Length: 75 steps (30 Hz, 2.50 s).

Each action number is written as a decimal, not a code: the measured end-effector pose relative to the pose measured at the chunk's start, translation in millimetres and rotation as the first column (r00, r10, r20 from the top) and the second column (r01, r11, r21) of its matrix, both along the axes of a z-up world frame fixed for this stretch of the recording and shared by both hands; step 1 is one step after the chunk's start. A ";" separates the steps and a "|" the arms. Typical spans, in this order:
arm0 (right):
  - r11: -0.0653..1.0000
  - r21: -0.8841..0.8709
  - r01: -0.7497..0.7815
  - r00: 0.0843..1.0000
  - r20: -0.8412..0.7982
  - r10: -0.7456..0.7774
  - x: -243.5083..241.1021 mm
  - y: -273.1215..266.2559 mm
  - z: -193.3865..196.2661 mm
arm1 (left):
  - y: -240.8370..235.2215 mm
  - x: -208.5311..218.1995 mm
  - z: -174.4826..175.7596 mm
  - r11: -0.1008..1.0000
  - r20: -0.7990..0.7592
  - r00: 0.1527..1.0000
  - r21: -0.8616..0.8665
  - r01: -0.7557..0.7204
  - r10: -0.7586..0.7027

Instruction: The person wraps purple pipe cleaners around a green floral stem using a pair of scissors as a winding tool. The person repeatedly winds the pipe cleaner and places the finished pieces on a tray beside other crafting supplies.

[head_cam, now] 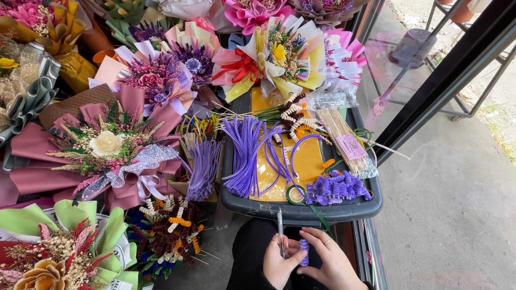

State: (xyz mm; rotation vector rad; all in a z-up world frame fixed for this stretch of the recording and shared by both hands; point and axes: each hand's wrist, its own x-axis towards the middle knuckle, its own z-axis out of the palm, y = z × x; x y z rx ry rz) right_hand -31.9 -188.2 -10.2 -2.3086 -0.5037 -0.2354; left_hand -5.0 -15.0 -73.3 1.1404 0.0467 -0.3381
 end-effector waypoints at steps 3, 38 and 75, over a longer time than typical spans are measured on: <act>0.997 0.080 0.008 1.000 -0.017 -0.006 -0.3 -0.2 6.0 | -1.1 -0.5 -8.6 0.997 -0.016 1.000 -0.081 -0.006 0.005; 0.961 0.267 0.074 0.949 0.276 -0.150 -3.9 9.1 15.1 | 61.0 11.4 -135.0 0.763 -0.560 0.568 -0.613 0.207 -0.604; 0.649 -0.208 0.732 0.514 -0.456 -0.726 105.4 -189.8 -90.1 | 66.5 31.9 -166.4 0.776 -0.590 0.594 -0.623 0.095 -0.547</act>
